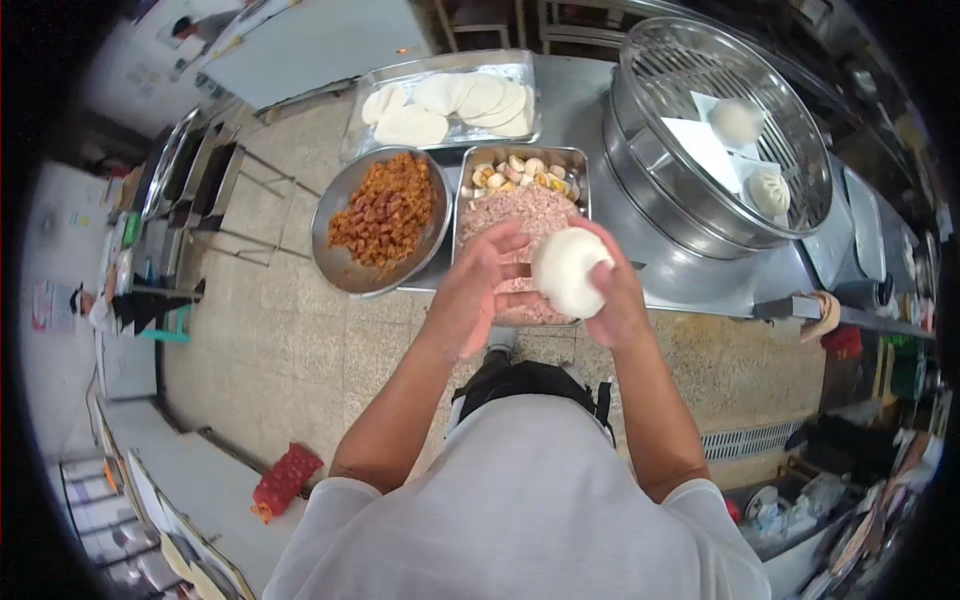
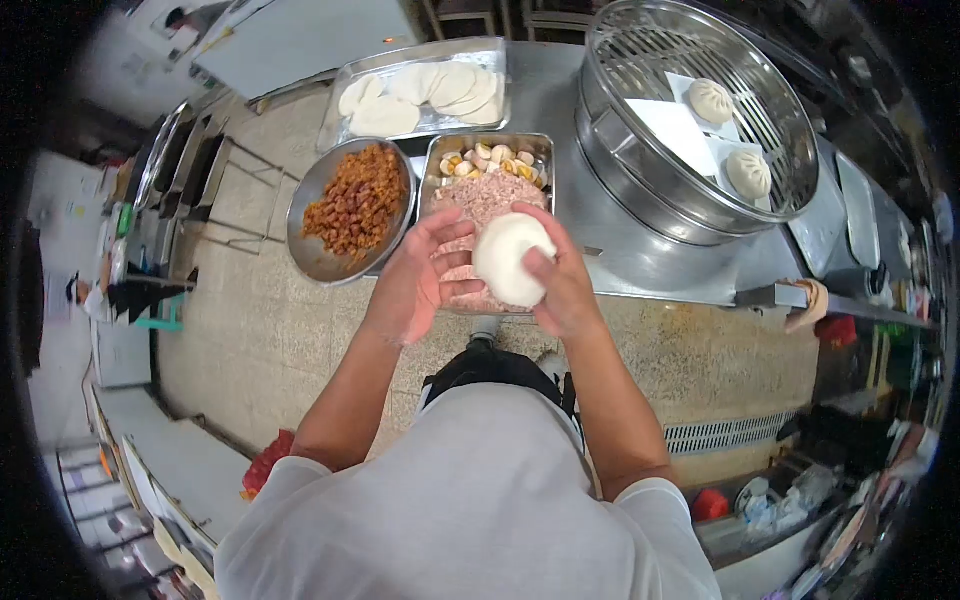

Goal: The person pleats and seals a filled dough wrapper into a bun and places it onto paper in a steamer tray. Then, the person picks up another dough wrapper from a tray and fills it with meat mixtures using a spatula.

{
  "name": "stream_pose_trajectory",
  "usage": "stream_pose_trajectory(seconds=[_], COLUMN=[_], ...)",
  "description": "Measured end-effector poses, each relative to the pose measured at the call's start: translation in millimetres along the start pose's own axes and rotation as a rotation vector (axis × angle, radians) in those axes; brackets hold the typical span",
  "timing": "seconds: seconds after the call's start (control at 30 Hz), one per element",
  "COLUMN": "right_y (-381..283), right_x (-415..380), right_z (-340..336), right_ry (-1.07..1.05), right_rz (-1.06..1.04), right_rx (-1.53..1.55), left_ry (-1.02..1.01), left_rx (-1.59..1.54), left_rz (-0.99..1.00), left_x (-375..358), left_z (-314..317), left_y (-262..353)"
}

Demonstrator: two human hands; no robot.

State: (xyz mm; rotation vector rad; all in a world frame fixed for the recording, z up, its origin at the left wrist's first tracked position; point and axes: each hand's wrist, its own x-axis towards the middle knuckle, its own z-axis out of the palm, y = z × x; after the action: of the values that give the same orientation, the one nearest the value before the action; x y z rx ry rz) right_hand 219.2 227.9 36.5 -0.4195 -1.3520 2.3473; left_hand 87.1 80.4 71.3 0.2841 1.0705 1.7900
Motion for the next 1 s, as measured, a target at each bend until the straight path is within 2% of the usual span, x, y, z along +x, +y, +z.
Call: stream_pose_trajectory(seconds=[0.07, 0.13, 0.2, 0.27, 0.33, 0.4, 0.47, 0.5, 0.57, 0.7, 0.77, 0.8, 0.87, 1.0], right_y=[-4.6, -2.8, -8.6, -17.6, -26.0, -30.3, -32.8, -34.8, -40.7, -62.2, -76.1, -82.9, -98.2, -124.8], right_x=[3.1, 4.2, -2.1, -12.3, -24.3, -38.4, -48.6, -53.1, -61.6, -87.3, -106.0, -115.1, -133.7, -163.2], right_z=[0.4, 6.2, 9.2, 8.6, 3.4, -12.4, -25.8, -32.4, -47.6, -88.9, -114.7, -127.9, -157.0, -207.5], right_ry=[-0.054, -0.043, -0.074, 0.021, 0.135, 0.124, 0.094, 0.072, 0.045, 0.040, 0.063, 0.098, 0.105, 0.175], right_rz=[0.065, 0.005, -0.017, -0.079, -0.143, -0.214, -0.266, -0.300, -0.329, -0.251, -0.246, -0.245, -0.247, -0.236], right_rx=[0.503, 0.487, 0.432, 0.378, 0.407, 0.494, 0.591, 0.647, 0.740, 0.740, 0.743, 0.735, 0.714, 0.637], left_ry=[-0.163, -0.216, -0.468, -0.560, -0.755, -0.740, -0.729, -0.732, -0.696, -0.598, -0.534, -0.526, -0.513, -0.387], left_rx=[0.392, 0.474, 0.610, 0.665, 0.625, 0.685, 0.997, 1.002, 1.239, 1.473, 1.789, 1.801, 2.099, 2.140], left_rz=[-0.004, -0.037, -0.024, -0.036, -0.208, -0.169, 0.127, 0.132, 0.398, 0.383, 0.352, 0.353, 0.111, 0.163], left_x=[22.5, 39.4, 56.8, 83.1, 114.1, 141.0, 177.1, 195.1, 232.3, 310.1, 353.8, 375.6, 414.5, 429.6], left_z=[-12.5, -8.4, -10.5, -5.2, 12.1, 41.7, 77.1, 94.7, 131.7, 187.6, 201.2, 206.4, 212.1, 202.5], left_y=[3.9, 9.8, 17.0, 26.9, 38.4, 45.4, 43.8, 39.1, 27.6, -8.7, -29.5, -40.3, -59.5, -82.7])
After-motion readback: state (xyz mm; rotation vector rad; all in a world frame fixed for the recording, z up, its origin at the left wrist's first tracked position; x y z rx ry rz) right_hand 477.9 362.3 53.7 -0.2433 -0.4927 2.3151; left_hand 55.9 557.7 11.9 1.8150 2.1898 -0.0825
